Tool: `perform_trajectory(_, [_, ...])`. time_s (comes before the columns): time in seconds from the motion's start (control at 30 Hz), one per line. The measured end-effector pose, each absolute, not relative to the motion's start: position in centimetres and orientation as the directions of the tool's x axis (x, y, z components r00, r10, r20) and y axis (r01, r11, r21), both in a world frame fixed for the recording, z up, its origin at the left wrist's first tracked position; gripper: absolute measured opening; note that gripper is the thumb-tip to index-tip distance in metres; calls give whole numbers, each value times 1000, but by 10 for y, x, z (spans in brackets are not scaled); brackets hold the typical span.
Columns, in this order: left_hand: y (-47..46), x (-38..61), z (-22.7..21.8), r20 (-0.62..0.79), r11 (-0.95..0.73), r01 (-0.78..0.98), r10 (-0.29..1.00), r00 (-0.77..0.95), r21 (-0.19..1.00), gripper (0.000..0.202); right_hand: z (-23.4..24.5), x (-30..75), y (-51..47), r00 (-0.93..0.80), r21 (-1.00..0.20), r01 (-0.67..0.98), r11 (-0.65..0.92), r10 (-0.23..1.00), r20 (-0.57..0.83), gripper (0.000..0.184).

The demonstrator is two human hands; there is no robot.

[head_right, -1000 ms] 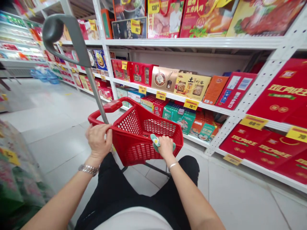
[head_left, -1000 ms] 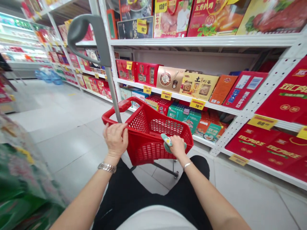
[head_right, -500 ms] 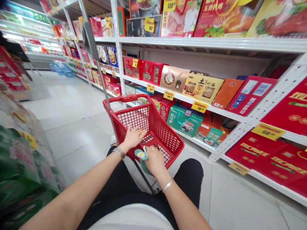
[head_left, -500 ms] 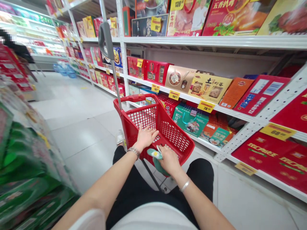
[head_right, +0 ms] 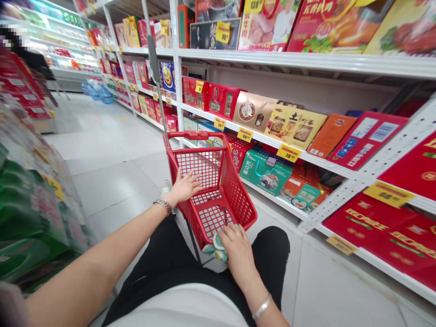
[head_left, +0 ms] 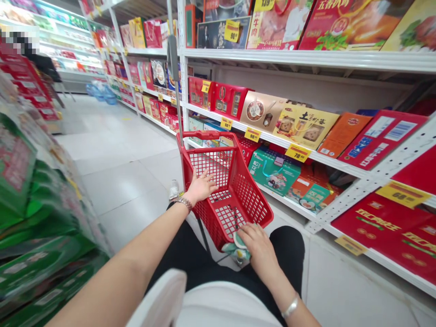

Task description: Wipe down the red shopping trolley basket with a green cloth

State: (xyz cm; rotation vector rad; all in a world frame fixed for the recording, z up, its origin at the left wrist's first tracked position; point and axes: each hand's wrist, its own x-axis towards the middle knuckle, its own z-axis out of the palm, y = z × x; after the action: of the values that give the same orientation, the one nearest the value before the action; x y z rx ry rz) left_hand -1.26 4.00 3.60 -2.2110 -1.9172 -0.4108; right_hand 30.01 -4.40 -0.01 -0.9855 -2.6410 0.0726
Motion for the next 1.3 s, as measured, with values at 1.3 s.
perform_trajectory(1.3, [-14, -2, 13, 295, -54, 987, 955, 7, 151, 42, 19, 250, -3, -715, -94, 683, 725, 689, 121, 29])
